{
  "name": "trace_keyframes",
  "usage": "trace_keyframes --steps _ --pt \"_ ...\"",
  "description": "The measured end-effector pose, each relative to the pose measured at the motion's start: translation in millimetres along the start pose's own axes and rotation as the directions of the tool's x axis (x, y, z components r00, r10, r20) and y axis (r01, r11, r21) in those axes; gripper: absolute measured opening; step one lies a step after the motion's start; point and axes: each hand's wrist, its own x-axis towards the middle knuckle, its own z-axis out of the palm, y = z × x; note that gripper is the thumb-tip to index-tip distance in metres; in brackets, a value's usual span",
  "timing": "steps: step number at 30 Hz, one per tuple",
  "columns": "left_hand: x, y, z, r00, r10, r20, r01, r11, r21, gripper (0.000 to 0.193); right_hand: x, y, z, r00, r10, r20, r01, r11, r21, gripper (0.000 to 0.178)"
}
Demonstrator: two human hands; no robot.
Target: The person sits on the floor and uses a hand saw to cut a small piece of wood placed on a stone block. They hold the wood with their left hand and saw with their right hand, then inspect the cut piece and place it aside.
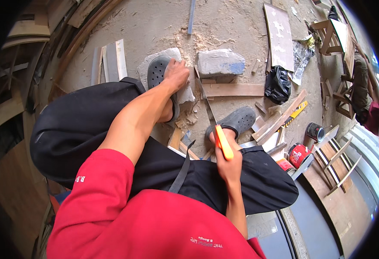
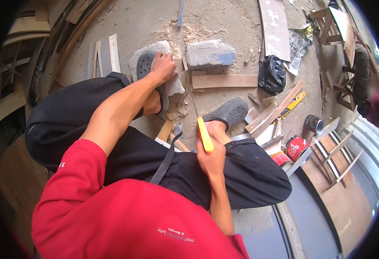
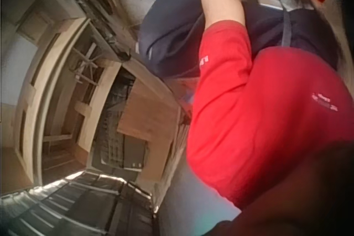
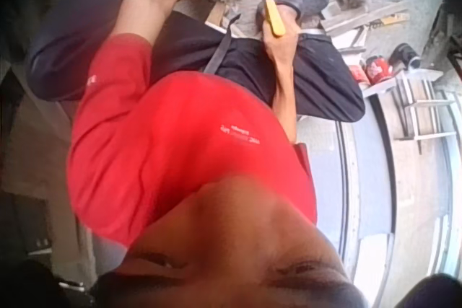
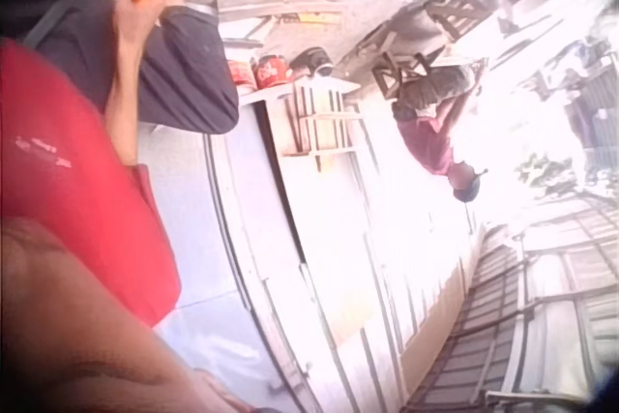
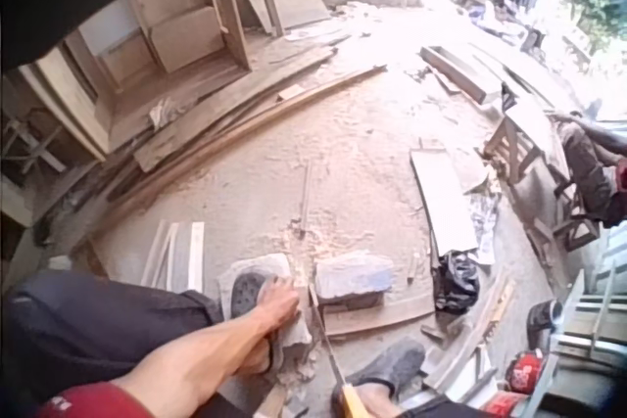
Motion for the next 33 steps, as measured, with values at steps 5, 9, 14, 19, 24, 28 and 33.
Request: trace_keyframes --steps 5,9,14,19,24,28,33 --pt "-4 -5 -17 0.999 -0.002 0.045 0.005 0.998 -0.062 0.028 35 17 27 0.981 0.143 0.134 -0.129 0.986 -0.109 0.016" --pt "0 -2 -12 0.999 0.011 0.047 -0.01 0.999 -0.041 0.029 -4 -3 -6 0.995 0.058 0.087 -0.058 0.998 -0.005 0.023" --pt "0 -3 -5 0.997 0.007 0.075 -0.002 0.998 -0.068 0.032 37 24 29 0.979 0.157 0.129 -0.149 0.986 -0.069 0.019" --pt "-7 0 -10 0.991 0.008 0.133 0.005 0.996 -0.094 0.042 13 3 29 0.998 -0.052 0.018 0.054 0.994 -0.095 0.02" --pt "-8 1 -11 0.993 0.026 0.114 -0.02 0.998 -0.054 0.048 4 -25 12 0.996 0.08 0.04 -0.08 0.997 -0.01 0.017" --pt "-12 3 0 0.996 -0.02 0.086 0.021 1.0 -0.009 0.038 8 -11 29 0.998 0.035 0.053 -0.035 0.999 0.007 0.017" --pt "0 -1 -14 0.987 -0.046 0.152 0.042 0.999 0.03 0.024 21 -15 38 0.996 0.037 0.076 -0.034 0.999 -0.039 0.019"
